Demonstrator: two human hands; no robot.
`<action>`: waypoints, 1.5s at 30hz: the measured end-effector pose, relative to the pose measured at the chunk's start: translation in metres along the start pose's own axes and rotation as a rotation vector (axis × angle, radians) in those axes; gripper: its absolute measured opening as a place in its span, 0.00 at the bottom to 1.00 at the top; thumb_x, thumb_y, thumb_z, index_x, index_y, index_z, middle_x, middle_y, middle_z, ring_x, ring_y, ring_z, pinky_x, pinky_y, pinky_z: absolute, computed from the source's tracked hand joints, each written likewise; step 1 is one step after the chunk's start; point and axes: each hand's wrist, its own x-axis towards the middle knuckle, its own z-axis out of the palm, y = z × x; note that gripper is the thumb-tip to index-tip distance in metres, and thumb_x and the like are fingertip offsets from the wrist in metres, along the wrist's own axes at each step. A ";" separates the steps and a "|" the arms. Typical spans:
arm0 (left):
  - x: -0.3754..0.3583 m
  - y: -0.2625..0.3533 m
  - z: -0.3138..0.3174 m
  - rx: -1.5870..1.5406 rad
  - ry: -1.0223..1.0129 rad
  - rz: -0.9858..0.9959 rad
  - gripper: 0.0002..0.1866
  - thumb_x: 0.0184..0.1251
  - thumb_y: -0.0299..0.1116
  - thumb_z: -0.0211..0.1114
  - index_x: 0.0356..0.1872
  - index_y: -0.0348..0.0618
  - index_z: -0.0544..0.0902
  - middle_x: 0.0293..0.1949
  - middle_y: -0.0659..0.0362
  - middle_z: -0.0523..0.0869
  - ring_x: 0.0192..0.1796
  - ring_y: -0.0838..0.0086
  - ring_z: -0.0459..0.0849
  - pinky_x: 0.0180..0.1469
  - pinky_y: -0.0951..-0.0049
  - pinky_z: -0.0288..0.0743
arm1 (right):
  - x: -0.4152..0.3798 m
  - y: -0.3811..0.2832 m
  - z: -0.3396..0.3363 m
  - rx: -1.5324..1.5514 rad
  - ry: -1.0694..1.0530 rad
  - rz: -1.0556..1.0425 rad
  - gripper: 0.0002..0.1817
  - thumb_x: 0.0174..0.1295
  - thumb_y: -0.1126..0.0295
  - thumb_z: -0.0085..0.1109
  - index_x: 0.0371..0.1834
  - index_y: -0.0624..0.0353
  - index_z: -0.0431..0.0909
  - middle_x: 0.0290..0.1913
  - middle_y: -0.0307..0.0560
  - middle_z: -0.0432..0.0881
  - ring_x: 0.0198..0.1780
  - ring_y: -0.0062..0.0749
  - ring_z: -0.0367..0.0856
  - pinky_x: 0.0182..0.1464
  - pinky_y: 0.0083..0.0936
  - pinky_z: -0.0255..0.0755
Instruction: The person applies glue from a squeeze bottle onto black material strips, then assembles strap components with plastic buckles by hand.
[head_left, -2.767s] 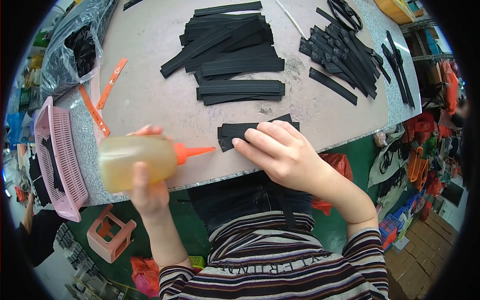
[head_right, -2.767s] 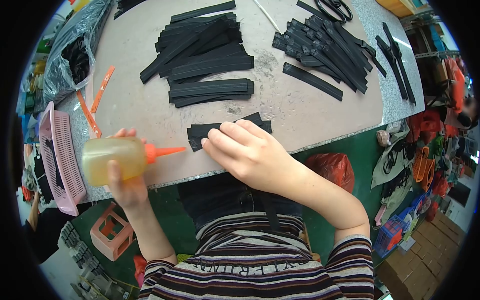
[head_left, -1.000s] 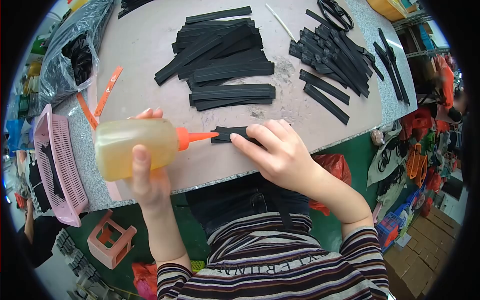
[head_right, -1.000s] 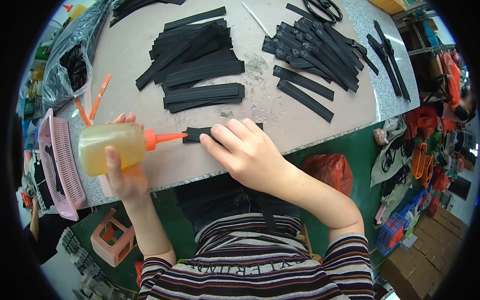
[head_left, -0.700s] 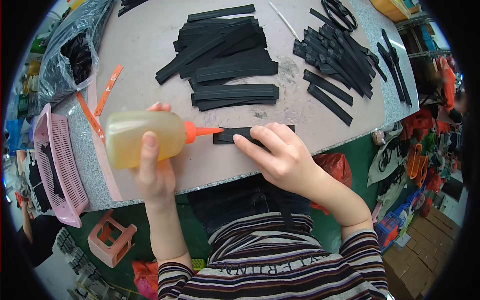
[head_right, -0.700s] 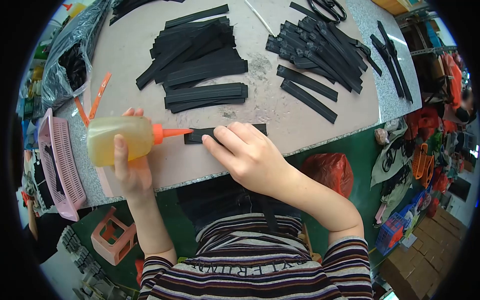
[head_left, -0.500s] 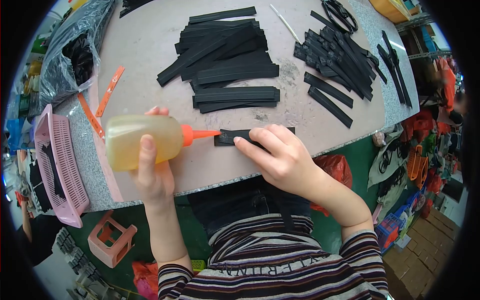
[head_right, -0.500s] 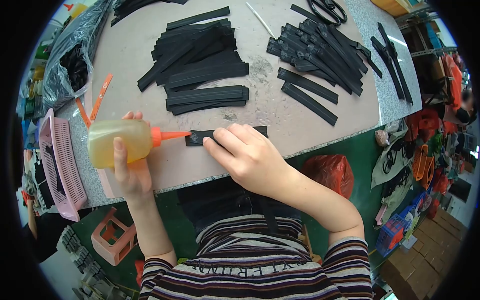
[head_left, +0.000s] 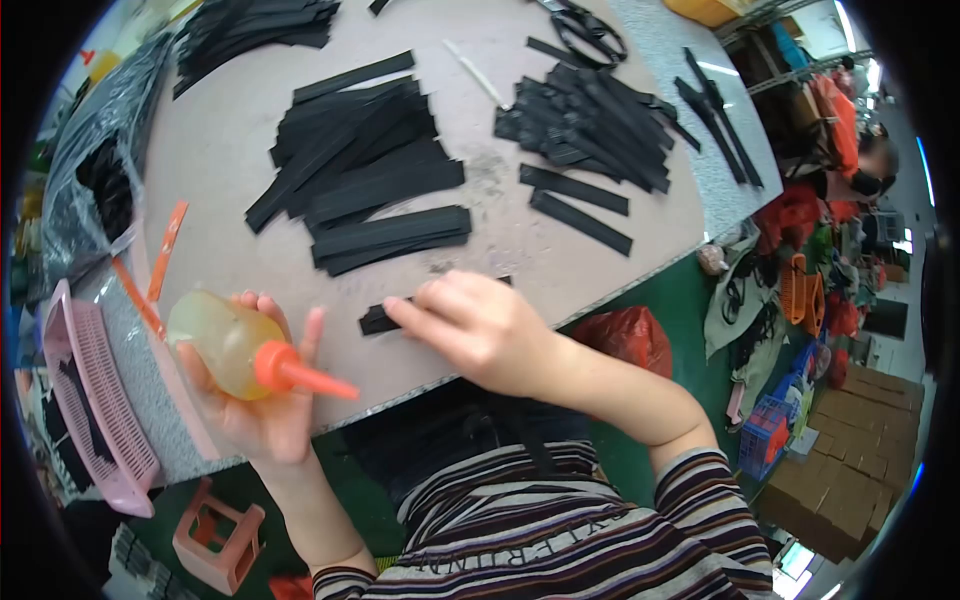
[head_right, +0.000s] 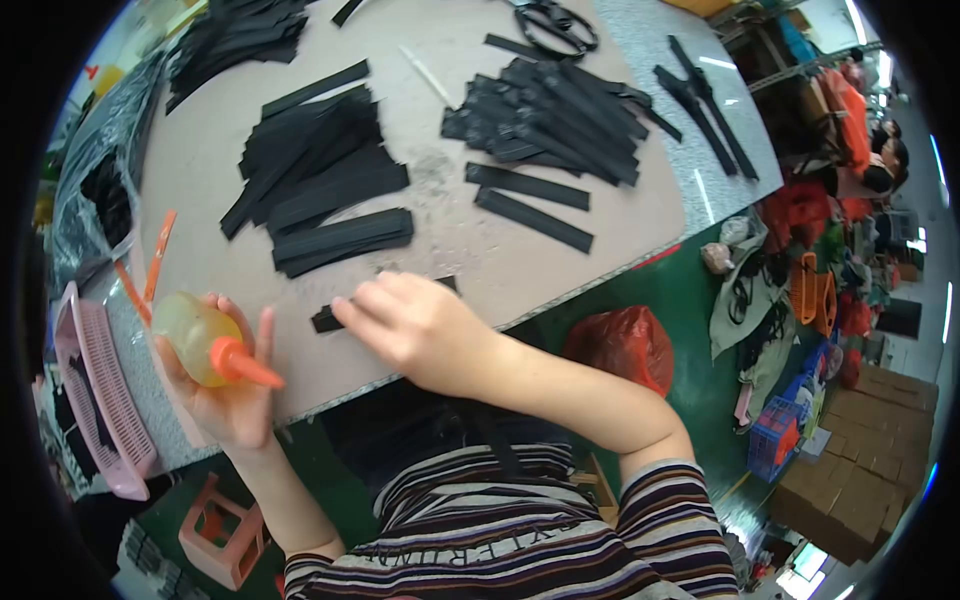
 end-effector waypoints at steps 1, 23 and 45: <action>0.005 -0.006 0.000 -0.042 -0.040 -0.041 0.32 0.78 0.55 0.58 0.69 0.38 0.72 0.65 0.49 0.80 0.73 0.55 0.73 0.78 0.26 0.43 | -0.002 -0.004 0.000 -0.054 -0.011 -0.022 0.18 0.52 0.73 0.73 0.47 0.65 0.84 0.39 0.45 0.78 0.35 0.39 0.80 0.38 0.34 0.76; -0.009 -0.002 0.007 0.938 0.187 0.453 0.30 0.77 0.45 0.63 0.70 0.35 0.68 0.65 0.43 0.77 0.69 0.51 0.77 0.68 0.46 0.77 | 0.000 0.001 -0.034 -0.059 -0.116 -0.045 0.17 0.54 0.72 0.68 0.48 0.61 0.84 0.41 0.45 0.79 0.43 0.39 0.80 0.47 0.34 0.74; -0.017 0.016 -0.007 0.842 0.211 0.374 0.32 0.77 0.47 0.62 0.71 0.37 0.67 0.67 0.44 0.75 0.71 0.51 0.75 0.70 0.46 0.75 | -0.003 -0.004 -0.013 -0.005 -0.078 0.047 0.18 0.51 0.76 0.69 0.48 0.62 0.86 0.43 0.47 0.79 0.44 0.40 0.79 0.46 0.36 0.75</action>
